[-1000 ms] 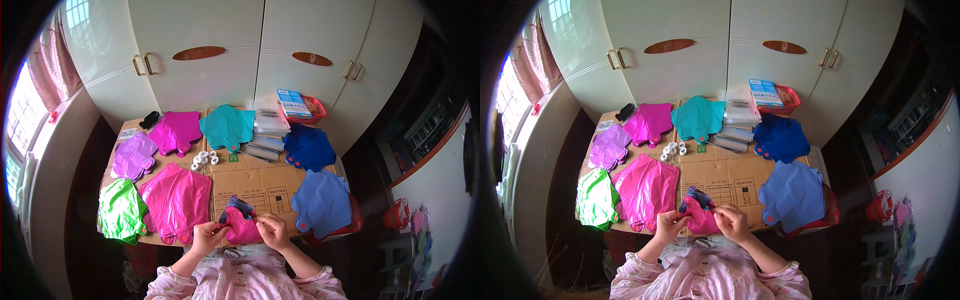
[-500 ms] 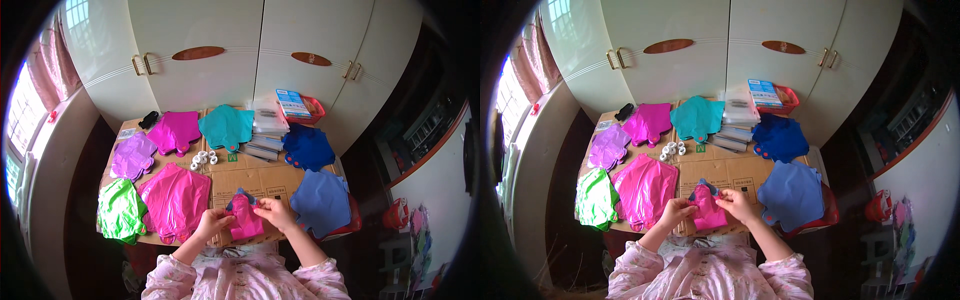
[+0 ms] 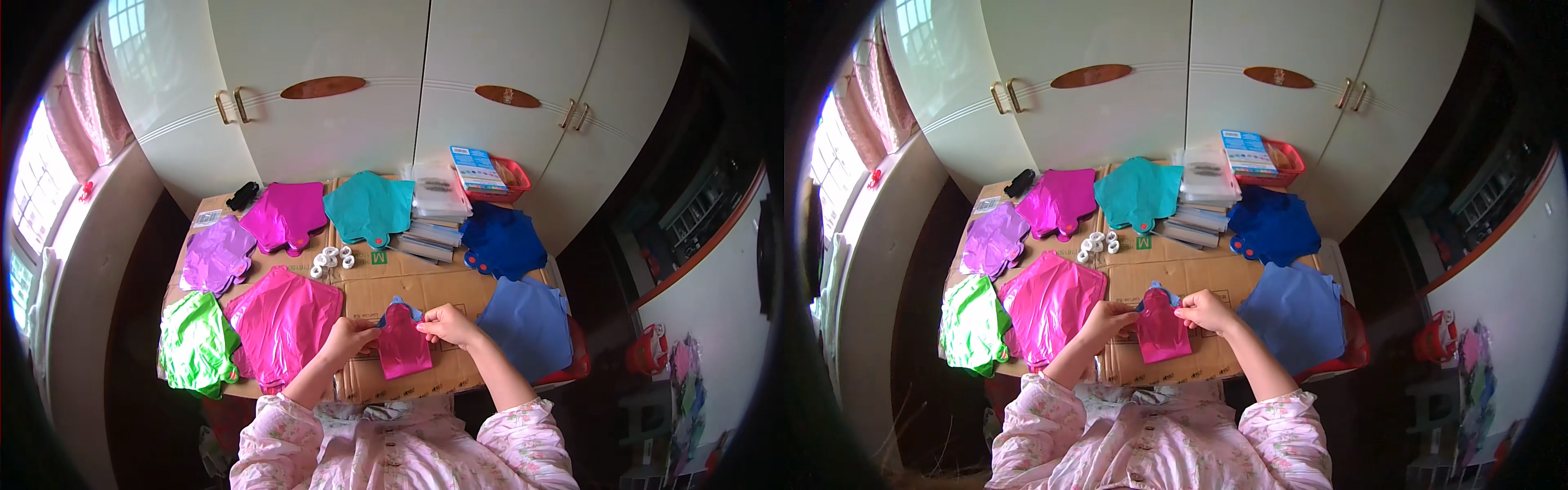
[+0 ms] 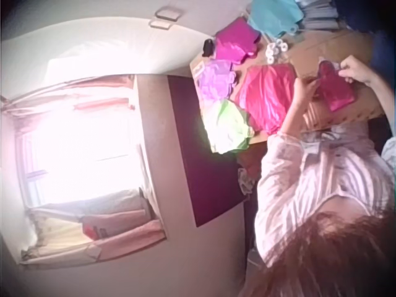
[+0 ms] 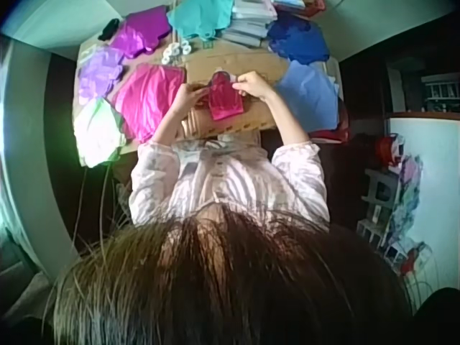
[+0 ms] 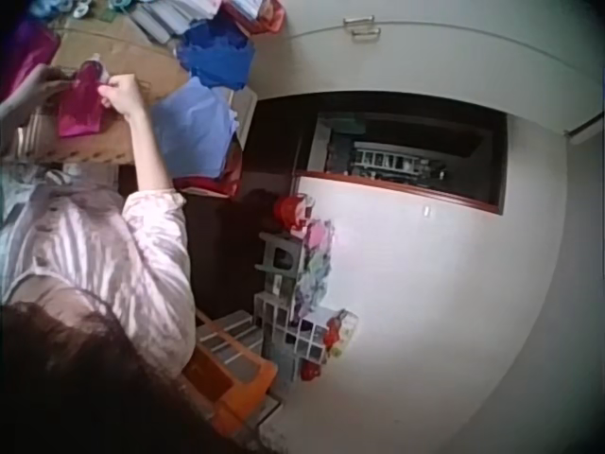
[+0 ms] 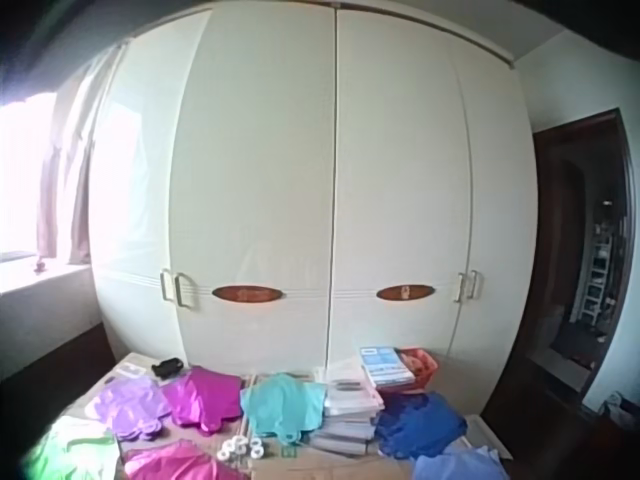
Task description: Folding and inserting colored plastic sheets into cardboard backings and clear plastic sleeves.
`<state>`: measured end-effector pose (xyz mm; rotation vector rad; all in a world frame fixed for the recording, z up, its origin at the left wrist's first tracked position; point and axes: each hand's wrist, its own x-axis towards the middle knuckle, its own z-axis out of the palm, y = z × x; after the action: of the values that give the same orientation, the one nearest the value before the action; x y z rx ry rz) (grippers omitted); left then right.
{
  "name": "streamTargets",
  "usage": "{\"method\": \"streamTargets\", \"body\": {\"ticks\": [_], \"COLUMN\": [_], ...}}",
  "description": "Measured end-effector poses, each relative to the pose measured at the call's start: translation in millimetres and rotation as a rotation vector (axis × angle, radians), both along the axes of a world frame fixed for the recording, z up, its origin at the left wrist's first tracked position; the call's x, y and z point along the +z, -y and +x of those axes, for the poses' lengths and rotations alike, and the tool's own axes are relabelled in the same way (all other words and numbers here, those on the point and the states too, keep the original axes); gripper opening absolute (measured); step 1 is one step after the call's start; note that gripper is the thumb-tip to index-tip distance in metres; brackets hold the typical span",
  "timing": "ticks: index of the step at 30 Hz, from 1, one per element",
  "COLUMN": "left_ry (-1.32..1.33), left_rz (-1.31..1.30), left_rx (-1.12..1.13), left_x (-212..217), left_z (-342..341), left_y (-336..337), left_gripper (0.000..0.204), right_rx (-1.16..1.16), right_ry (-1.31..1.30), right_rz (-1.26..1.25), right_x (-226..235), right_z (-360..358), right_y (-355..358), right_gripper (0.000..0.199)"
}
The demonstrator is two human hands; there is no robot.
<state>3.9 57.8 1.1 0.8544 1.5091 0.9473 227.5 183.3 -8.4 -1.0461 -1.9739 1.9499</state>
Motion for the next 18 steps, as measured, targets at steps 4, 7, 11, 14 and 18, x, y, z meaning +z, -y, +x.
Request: {"method": "streamTargets", "body": {"ticks": [4,7,11,14,18], "left_ry": [-0.094,-0.112,-0.32,-0.484,-0.651], "left_rz": [-0.002,0.005,0.054,0.127,0.298], "left_rx": [-0.042,-0.064,-0.086,-0.109,-0.131], "left_x": [-13,-15,1,1,-12], "left_z": [-6,-7,-1,0,-1], "left_y": [-6,-8,-8,-10,-7], "left_gripper": [0.021,0.021,0.021,0.019,0.017], "right_rx": [-0.039,-0.043,-0.008,-0.01,0.019], "right_ry": [-0.043,-0.017,0.055,0.085,0.128], "right_rz": [-0.015,0.065,0.182,0.276,0.462], "right_x": [3,-6,-6,-6,-3], "right_z": [-8,-10,-11,-12,-13], "right_y": [1,-4,-6,-4,0], "right_gripper": [0.016,0.016,0.014,0.012,0.012]}}
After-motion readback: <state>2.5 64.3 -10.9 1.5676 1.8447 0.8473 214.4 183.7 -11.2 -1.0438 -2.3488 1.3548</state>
